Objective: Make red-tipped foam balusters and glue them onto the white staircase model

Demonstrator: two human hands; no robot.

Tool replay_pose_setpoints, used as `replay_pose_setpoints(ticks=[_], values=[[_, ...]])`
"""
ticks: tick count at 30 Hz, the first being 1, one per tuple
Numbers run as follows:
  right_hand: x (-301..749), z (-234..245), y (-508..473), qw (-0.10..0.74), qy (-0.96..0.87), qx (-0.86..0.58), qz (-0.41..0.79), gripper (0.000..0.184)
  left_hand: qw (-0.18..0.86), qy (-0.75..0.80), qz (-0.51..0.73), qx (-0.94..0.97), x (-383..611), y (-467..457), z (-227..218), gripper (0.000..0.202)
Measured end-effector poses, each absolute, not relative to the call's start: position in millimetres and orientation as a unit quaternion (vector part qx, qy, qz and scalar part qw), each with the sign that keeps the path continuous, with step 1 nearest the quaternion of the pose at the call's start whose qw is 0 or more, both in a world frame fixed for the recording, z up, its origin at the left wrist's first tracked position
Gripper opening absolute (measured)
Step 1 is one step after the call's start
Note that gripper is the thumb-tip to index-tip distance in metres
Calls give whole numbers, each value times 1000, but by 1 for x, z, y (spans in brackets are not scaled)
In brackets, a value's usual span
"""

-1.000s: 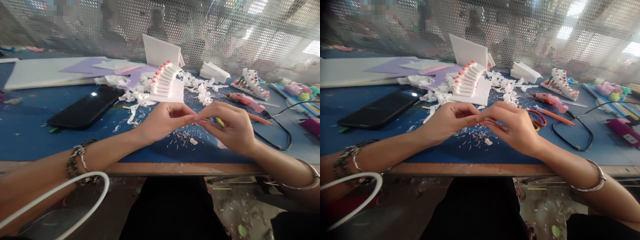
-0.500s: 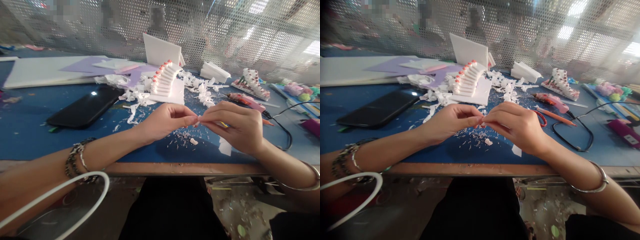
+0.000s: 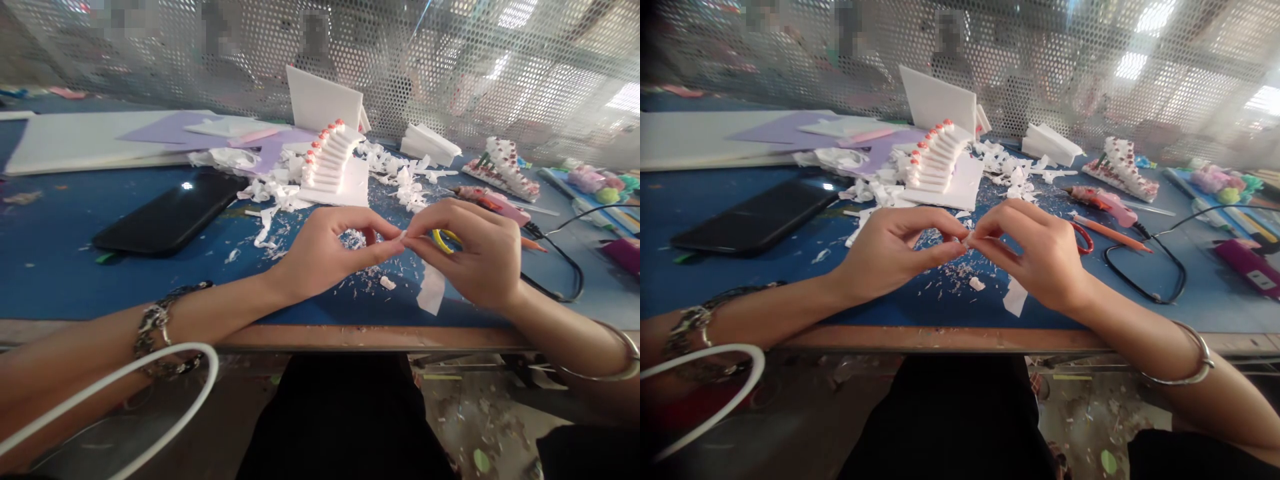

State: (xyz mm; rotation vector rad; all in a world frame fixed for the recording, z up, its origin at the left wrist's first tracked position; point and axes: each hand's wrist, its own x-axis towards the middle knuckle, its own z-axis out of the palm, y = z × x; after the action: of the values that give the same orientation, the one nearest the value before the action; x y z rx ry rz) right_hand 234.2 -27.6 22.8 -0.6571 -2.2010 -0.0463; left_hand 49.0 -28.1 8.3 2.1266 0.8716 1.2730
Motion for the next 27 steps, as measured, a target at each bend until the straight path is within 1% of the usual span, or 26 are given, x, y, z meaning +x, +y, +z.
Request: replay_pose_setpoints(ticks=[4, 6, 12, 16, 20, 24, 27], values=[[233, 23, -28, 429, -861, -271, 15, 5, 233, 304, 487, 785, 49, -27, 9, 9], [232, 24, -27, 438, -856, -269, 49, 4, 247, 298, 482, 786, 48, -26, 10, 8], [230, 24, -29, 457, -824, -262, 211, 4, 377, 280, 464, 751, 47, -23, 13, 7], [228, 21, -30, 470, -794, -268, 277, 2, 451, 252, 457, 724, 48, -21, 10, 6], [226, 18, -29, 473, -791, -259, 289, 1, 468, 256, 465, 706, 48, -20, 8, 3], [225, 18, -29, 477, -800, -243, 273, 1, 481, 248, 474, 695, 49, -20, 8, 7], [225, 18, -29, 488, -802, -244, 243, 2, 459, 255, 494, 693, 51, -22, 9, 8]])
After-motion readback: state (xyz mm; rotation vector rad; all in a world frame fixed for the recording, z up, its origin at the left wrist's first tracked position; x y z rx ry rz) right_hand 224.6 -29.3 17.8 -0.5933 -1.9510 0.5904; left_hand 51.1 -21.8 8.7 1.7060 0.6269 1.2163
